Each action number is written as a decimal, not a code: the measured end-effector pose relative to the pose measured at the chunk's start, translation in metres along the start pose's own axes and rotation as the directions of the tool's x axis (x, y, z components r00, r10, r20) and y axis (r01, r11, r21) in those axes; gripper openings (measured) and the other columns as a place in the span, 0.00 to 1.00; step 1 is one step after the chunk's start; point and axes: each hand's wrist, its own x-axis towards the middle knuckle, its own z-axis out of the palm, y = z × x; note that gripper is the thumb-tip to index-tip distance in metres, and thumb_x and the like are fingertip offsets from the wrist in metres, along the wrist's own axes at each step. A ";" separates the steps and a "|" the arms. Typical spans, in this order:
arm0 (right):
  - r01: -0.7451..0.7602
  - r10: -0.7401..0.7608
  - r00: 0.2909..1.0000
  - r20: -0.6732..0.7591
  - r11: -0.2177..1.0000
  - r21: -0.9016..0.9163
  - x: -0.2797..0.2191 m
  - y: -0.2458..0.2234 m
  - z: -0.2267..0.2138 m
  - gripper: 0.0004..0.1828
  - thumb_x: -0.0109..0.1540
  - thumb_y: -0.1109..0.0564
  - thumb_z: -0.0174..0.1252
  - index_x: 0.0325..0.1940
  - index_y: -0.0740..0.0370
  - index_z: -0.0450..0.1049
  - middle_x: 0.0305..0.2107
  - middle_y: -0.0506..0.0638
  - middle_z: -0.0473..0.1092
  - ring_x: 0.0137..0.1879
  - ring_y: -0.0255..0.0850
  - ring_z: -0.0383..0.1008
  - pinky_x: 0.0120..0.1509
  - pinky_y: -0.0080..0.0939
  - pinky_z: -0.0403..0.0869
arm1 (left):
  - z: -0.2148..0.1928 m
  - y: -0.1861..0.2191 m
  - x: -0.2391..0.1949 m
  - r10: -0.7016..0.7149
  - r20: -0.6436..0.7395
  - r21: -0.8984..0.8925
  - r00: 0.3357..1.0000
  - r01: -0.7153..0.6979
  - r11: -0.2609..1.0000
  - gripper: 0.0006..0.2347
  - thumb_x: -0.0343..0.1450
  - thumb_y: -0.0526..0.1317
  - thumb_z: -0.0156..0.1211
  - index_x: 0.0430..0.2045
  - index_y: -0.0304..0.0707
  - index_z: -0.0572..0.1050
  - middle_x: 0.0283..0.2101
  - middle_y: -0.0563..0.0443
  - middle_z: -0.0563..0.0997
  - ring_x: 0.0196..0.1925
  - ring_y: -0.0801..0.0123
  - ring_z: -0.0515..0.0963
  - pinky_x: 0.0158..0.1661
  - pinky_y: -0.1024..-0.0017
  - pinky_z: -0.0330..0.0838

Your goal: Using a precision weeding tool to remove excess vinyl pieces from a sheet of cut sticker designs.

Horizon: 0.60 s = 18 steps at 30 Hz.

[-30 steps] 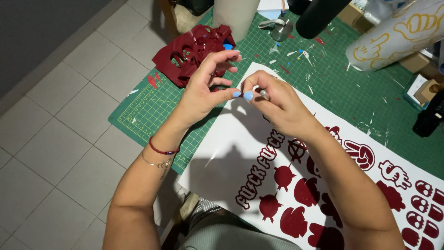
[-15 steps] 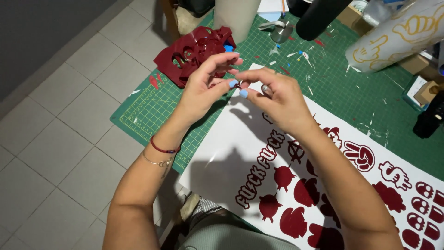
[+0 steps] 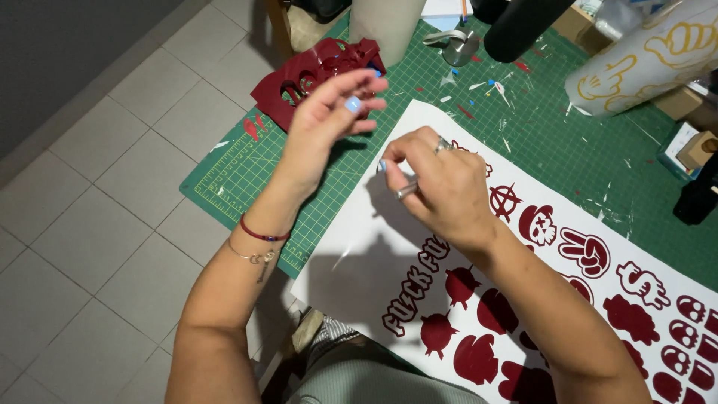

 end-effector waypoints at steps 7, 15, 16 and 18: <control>-0.073 0.067 0.996 0.051 0.990 0.120 0.022 0.022 -0.013 0.02 0.75 0.60 0.58 0.48 0.56 0.75 0.38 0.48 0.72 0.33 0.39 0.69 0.36 0.42 0.65 | 0.008 0.022 -0.001 -0.172 0.001 -0.116 0.985 0.171 0.978 0.28 0.79 0.55 0.45 0.67 0.28 0.70 0.65 0.34 0.81 0.62 0.56 0.85 0.57 0.63 0.87; -0.085 0.081 0.995 0.064 0.995 0.057 0.038 0.046 0.011 0.03 0.75 0.56 0.64 0.51 0.54 0.77 0.42 0.45 0.72 0.37 0.42 0.74 0.34 0.47 0.68 | 0.001 0.005 -0.001 -0.232 0.063 -0.107 0.971 0.237 0.966 0.32 0.78 0.60 0.45 0.67 0.30 0.72 0.62 0.38 0.83 0.61 0.59 0.84 0.59 0.57 0.88; -0.089 0.088 0.995 0.035 0.995 0.031 0.039 0.048 0.013 0.03 0.75 0.55 0.64 0.51 0.54 0.77 0.43 0.45 0.72 0.37 0.43 0.75 0.34 0.48 0.69 | 0.001 0.007 -0.001 -0.241 0.062 -0.104 0.969 0.246 0.964 0.32 0.77 0.61 0.44 0.68 0.31 0.71 0.62 0.39 0.82 0.62 0.59 0.84 0.59 0.58 0.88; -0.085 0.085 0.996 0.015 0.996 -0.026 0.039 0.047 0.017 0.04 0.76 0.54 0.63 0.50 0.53 0.77 0.43 0.45 0.71 0.36 0.44 0.75 0.32 0.49 0.69 | -0.001 0.004 0.000 -0.242 0.054 -0.122 0.969 0.247 0.961 0.32 0.78 0.60 0.45 0.67 0.31 0.72 0.62 0.39 0.83 0.62 0.59 0.84 0.59 0.57 0.88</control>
